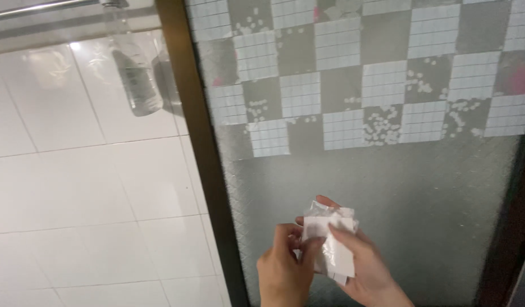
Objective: Applying small decorative film squares to a glass door using a spray bottle and a ruler as a squeegee.
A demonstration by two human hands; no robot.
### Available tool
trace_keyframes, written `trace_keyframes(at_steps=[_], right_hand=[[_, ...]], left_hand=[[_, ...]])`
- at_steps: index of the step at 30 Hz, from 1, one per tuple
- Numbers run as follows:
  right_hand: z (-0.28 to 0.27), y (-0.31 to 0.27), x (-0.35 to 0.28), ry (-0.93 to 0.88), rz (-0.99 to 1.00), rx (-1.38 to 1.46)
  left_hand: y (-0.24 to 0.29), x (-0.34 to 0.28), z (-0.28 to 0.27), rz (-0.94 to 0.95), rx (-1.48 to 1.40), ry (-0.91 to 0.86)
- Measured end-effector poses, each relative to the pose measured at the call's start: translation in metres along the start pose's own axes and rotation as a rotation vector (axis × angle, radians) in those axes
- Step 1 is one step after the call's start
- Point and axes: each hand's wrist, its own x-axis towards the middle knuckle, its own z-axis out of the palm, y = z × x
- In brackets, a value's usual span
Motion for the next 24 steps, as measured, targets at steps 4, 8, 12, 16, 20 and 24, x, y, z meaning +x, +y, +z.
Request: trace_keyframes(at_steps=[4, 8, 12, 16, 20, 24], right_hand=[[-0.022, 0.032, 0.035, -0.011, -0.126, -0.041], [-0.028, 0.038, 0.063, 0.014, -0.141, 0.004], [0.015, 0.007, 0.043, 0.062, -0.159, 0.044], [0.055, -0.030, 0.019, 0.252, -0.088, -0.073], [0.053, -0.038, 0.036, 0.202, -0.263, -0.069], [0.052, -0.039, 0.060, 0.180, -0.314, -0.053]], left_hand=[[-0.008, 0.004, -0.002, 0.190, 0.207, -0.002], [0.006, 0.028, -0.017, 0.345, 0.185, -0.085], [0.040, 0.128, -0.083, 0.577, 0.039, -0.192], [0.072, 0.316, -0.192, 0.578, 0.107, 0.557], [0.084, 0.430, -0.255, 0.404, 0.310, 0.598], [0.088, 0.482, -0.265, 0.349, 0.535, 0.582]])
